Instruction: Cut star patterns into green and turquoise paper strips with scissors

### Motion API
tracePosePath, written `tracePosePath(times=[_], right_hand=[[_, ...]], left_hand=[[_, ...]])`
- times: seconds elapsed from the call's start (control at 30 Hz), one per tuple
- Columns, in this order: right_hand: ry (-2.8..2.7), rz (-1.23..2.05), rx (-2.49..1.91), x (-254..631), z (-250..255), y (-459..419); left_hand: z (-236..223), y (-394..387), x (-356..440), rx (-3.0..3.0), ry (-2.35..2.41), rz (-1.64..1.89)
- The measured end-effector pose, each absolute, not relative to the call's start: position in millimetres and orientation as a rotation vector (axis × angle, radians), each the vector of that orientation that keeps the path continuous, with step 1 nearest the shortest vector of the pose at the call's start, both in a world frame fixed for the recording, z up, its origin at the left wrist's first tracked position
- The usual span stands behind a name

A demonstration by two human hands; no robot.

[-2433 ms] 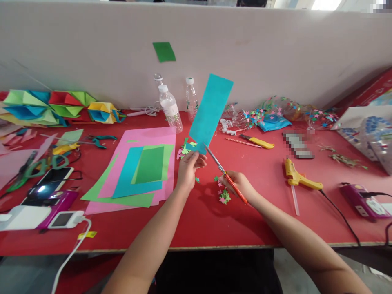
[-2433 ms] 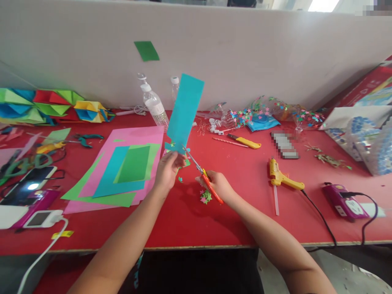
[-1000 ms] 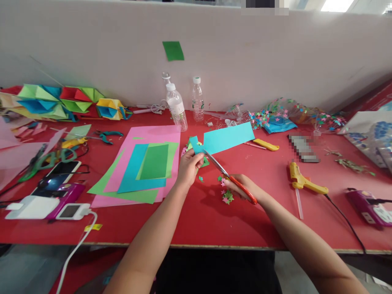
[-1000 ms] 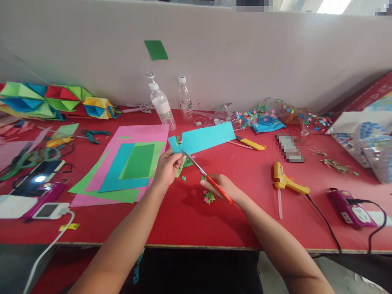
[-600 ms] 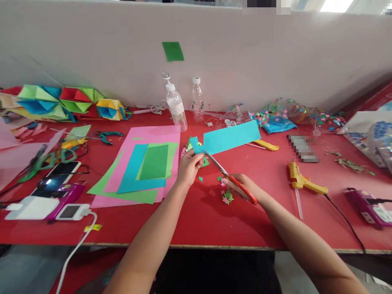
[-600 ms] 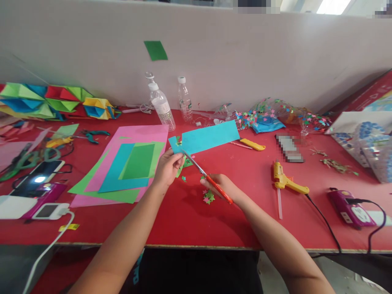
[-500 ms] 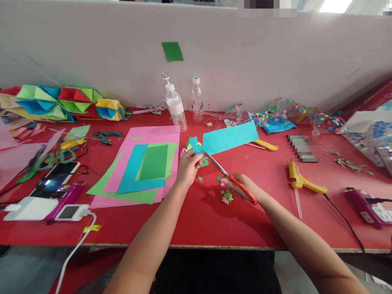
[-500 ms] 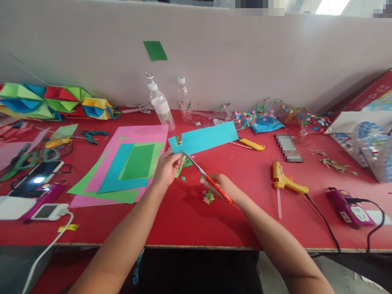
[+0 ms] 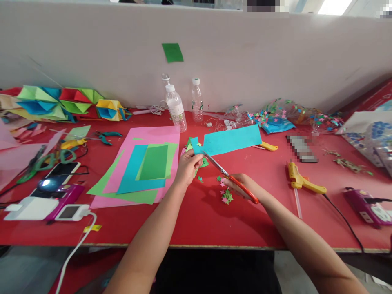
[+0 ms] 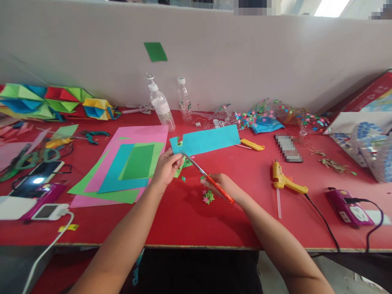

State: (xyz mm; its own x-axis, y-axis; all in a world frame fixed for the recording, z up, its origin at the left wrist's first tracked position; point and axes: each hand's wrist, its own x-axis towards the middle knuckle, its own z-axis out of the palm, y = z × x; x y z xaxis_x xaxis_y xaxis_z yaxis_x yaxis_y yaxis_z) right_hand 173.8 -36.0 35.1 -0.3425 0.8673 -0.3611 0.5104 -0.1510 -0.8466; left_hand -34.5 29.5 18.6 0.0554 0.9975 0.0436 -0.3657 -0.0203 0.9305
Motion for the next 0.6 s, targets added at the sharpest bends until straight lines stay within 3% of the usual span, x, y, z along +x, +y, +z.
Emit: tracePosePath(times=[0.6], right_hand=[[-1.762, 1.524, -1.538, 178.5, 28.4, -34.2]], left_hand=[[17.9, 29.9, -34.3, 0.976, 0.861, 1.328]])
